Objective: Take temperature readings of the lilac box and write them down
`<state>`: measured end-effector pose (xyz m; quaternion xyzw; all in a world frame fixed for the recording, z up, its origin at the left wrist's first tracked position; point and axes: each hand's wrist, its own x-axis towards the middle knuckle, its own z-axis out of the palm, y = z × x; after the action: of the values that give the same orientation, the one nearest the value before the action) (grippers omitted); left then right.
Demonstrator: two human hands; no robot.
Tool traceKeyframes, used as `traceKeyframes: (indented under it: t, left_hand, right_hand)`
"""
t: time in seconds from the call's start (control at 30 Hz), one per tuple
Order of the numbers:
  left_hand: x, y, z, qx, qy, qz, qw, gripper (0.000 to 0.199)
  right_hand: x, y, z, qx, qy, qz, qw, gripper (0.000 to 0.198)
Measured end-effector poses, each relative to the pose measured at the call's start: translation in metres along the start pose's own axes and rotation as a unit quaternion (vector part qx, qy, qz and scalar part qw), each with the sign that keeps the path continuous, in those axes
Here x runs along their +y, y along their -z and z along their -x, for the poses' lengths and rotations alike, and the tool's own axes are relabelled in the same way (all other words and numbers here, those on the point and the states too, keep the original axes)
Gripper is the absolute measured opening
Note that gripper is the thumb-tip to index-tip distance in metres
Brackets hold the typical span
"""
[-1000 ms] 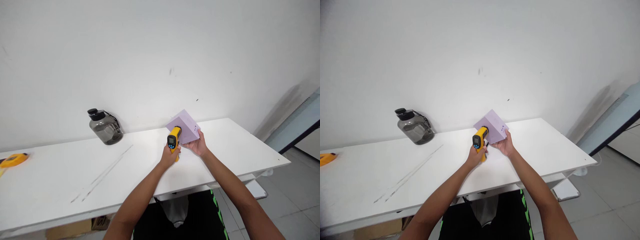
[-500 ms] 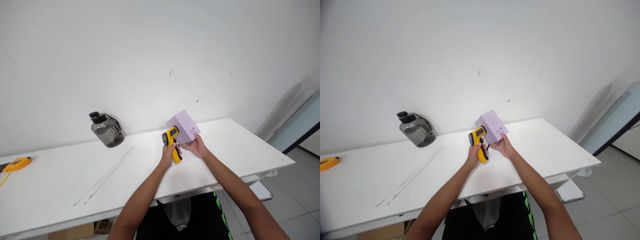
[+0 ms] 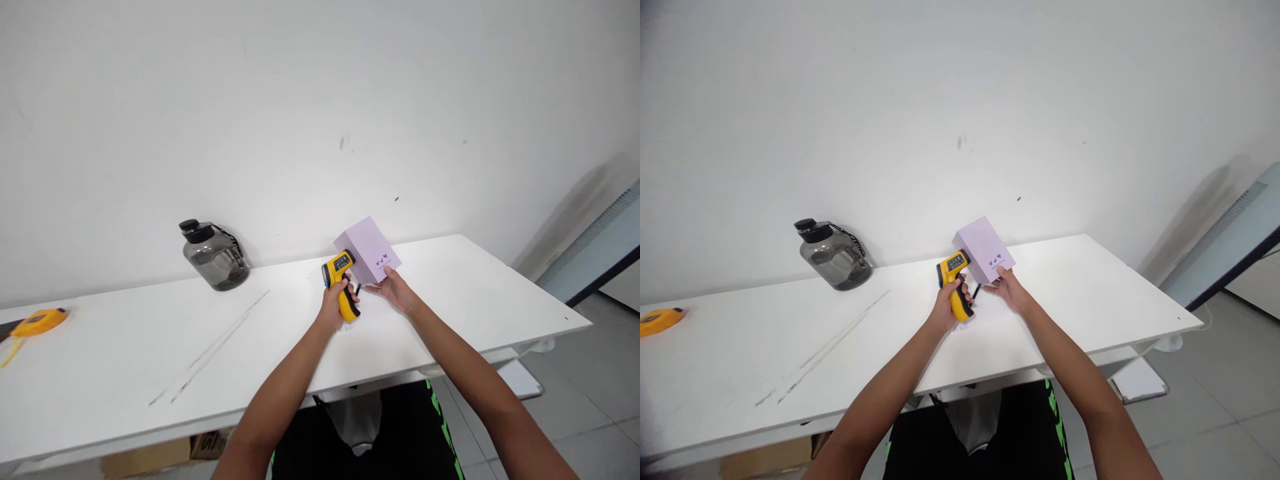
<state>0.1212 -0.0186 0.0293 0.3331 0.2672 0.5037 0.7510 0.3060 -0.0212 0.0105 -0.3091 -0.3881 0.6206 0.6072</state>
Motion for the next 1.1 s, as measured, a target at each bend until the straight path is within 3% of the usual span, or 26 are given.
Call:
traceKeyframes:
  t: [0.2,1.1]
  left_hand:
    - [0.0032,0.0007,-0.0013,0.031,0.009,0.012,0.999,0.043]
    - [0.0055,-0.0005,0.0002,0.032,0.016,0.012,0.999,0.039]
  right_hand:
    - [0.0049,0.0,-0.0009,0.021,0.006,0.009,1.0,0.059]
    - [0.0026,0.0007,0.0,0.022,0.005,0.03,0.999,0.06]
